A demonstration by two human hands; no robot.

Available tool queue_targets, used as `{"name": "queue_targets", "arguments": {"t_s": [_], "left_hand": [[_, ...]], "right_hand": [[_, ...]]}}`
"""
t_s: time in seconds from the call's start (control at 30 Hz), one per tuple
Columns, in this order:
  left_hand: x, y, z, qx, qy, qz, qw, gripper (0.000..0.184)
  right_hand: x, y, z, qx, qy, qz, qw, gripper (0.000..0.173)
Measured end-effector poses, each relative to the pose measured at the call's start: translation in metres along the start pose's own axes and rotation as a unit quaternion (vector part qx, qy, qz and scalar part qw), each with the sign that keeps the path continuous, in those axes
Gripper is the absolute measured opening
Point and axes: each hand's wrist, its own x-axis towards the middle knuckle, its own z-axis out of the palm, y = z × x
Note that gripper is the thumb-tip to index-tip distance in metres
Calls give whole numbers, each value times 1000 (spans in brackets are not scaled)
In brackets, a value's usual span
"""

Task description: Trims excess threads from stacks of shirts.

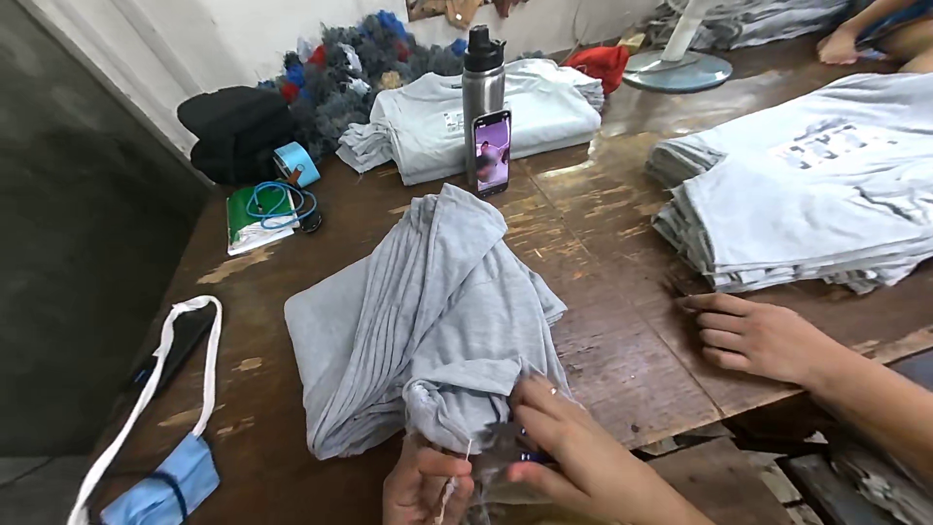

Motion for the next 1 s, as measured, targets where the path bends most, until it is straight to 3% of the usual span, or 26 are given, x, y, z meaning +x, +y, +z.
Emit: {"name": "queue_targets", "arguments": {"t_s": [0.17,0.37,0.53,0.7,0.8,1.0], "left_hand": [[0,2,5,21,-16,13,1000,18],[-2,-4,3,16,3,26,1000,20],[12,1,-3,38,125,41,991,20],[31,3,1,63,123,43,990,41],[31,-2,-2,68,129,31,989,28],[20,-5,0,1,144,-8,990,10]], "right_hand": [[0,-10,9,-148,10,-16,989,61],[5,-15,21,-152,46,14,987,59],[9,-30,-2,-84,62,-1,995,56],[33,-28,3,76,64,-35,994,49],[37,-18,24,147,61,13,987,37],[16,-14,22,53,39,38,997,40]]}}
